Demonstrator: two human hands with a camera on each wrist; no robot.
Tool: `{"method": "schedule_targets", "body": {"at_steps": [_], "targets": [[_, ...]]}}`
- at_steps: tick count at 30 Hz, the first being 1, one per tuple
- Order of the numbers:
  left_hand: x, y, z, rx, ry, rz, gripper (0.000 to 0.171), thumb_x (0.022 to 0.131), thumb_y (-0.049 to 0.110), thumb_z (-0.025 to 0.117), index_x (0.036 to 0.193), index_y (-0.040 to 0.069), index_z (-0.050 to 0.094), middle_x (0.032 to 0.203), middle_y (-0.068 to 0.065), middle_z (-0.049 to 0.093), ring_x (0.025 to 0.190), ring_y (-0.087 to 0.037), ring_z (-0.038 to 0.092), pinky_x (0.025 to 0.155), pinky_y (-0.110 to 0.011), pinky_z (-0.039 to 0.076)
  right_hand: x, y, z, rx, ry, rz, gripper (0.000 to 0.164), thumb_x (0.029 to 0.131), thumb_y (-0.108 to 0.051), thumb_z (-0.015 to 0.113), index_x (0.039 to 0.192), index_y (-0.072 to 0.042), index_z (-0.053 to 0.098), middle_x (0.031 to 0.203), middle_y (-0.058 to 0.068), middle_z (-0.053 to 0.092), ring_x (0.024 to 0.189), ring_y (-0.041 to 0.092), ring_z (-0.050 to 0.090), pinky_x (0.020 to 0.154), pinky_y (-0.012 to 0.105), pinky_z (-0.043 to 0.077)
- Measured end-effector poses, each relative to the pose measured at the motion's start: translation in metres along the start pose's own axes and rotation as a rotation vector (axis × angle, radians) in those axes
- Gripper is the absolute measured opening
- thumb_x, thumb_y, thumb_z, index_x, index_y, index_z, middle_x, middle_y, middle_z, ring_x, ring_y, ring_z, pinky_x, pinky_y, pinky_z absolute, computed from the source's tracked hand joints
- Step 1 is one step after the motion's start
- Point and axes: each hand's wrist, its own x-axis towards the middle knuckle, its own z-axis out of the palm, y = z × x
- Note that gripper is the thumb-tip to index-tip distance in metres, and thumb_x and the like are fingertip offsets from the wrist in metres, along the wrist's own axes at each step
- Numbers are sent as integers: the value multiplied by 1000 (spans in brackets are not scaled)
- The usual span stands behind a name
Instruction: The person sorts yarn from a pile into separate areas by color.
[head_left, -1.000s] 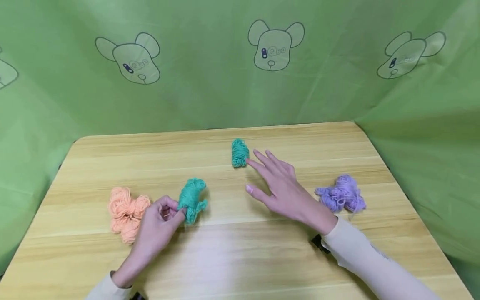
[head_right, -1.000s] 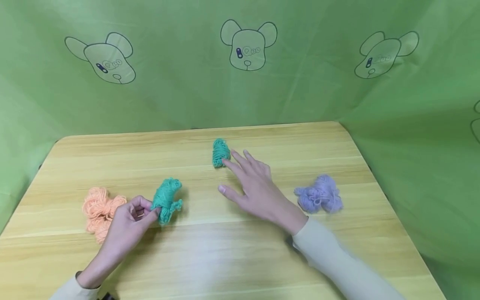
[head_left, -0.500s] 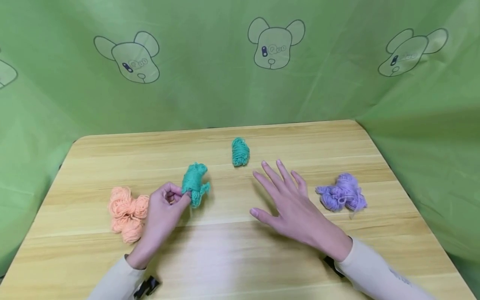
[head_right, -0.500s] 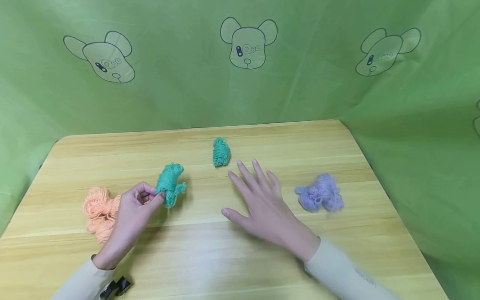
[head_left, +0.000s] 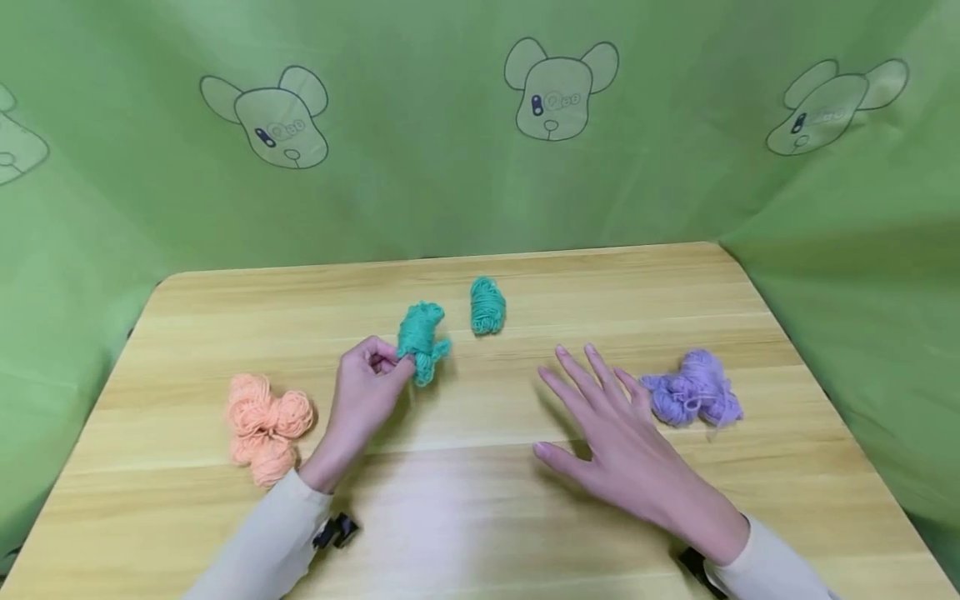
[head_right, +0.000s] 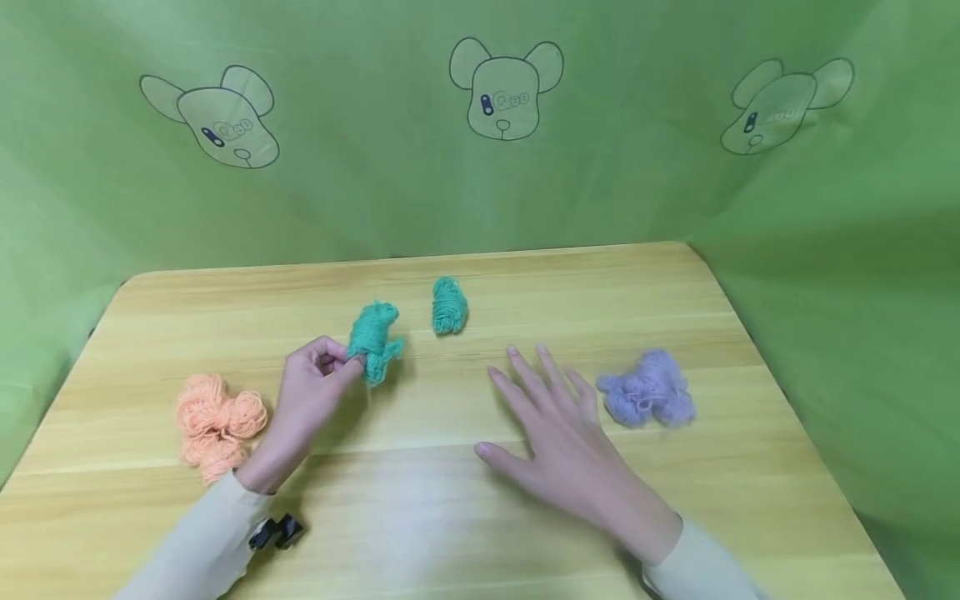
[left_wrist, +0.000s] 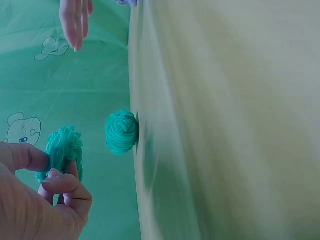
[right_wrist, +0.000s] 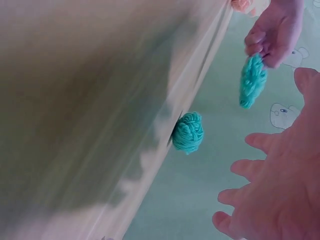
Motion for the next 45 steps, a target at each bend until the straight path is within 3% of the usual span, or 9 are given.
{"method": "schedule_targets", "body": {"at_steps": [6,12,17,25,31,39,45], "targets": [[21,2,24,-21,-11,-30,9,92,-1,74,94,1,65,82,-4,58,72,-16,52,60,-21,44,-14,1,0,-14,14,37,89,102,-63,67,174,-25,29,181,6,16,165,40,6,122,74,12],[41,0,46,-47,41,-39,9,92,-1,73,92,1,65,81,-4,58,70,-14,53,58,-22,44,-21,3,1,-27,10,75,95,99,-67,68,173,-20,31,181,7,14,165,41,8,121,75,14],[49,1,57,-60,69,-62,10,93,-1,73,94,2,64,84,-7,62,68,-14,56,56,-23,46,-26,5,5,-32,16,68,96,98,-67,69,173,-19,33,181,6,12,164,42,10,124,72,11],[56,-4,60,-21,111,-119,12,94,2,75,96,4,63,86,-8,65,65,-15,58,57,-25,48,-31,6,9,-20,7,71,95,98,-68,69,172,-19,35,181,6,14,163,44,13,121,74,16],[64,-10,62,25,118,-155,13,95,3,76,97,4,63,92,-8,63,80,-19,59,67,-27,50,-31,7,9,-34,0,66,96,97,-69,70,171,-17,36,181,8,15,162,46,15,121,75,16],[72,-15,61,-8,64,-230,17,97,8,74,105,2,60,101,-10,60,89,-22,57,77,-33,51,-36,6,9,-28,-1,86,96,98,-69,69,171,-17,36,180,11,18,163,45,15,122,73,14],[65,-13,51,-47,-4,-287,27,103,13,69,121,0,54,106,-12,58,90,-24,58,81,-38,50,-37,6,8,-20,-18,110,97,99,-69,68,173,-18,32,180,8,17,163,45,15,122,73,14]]}}
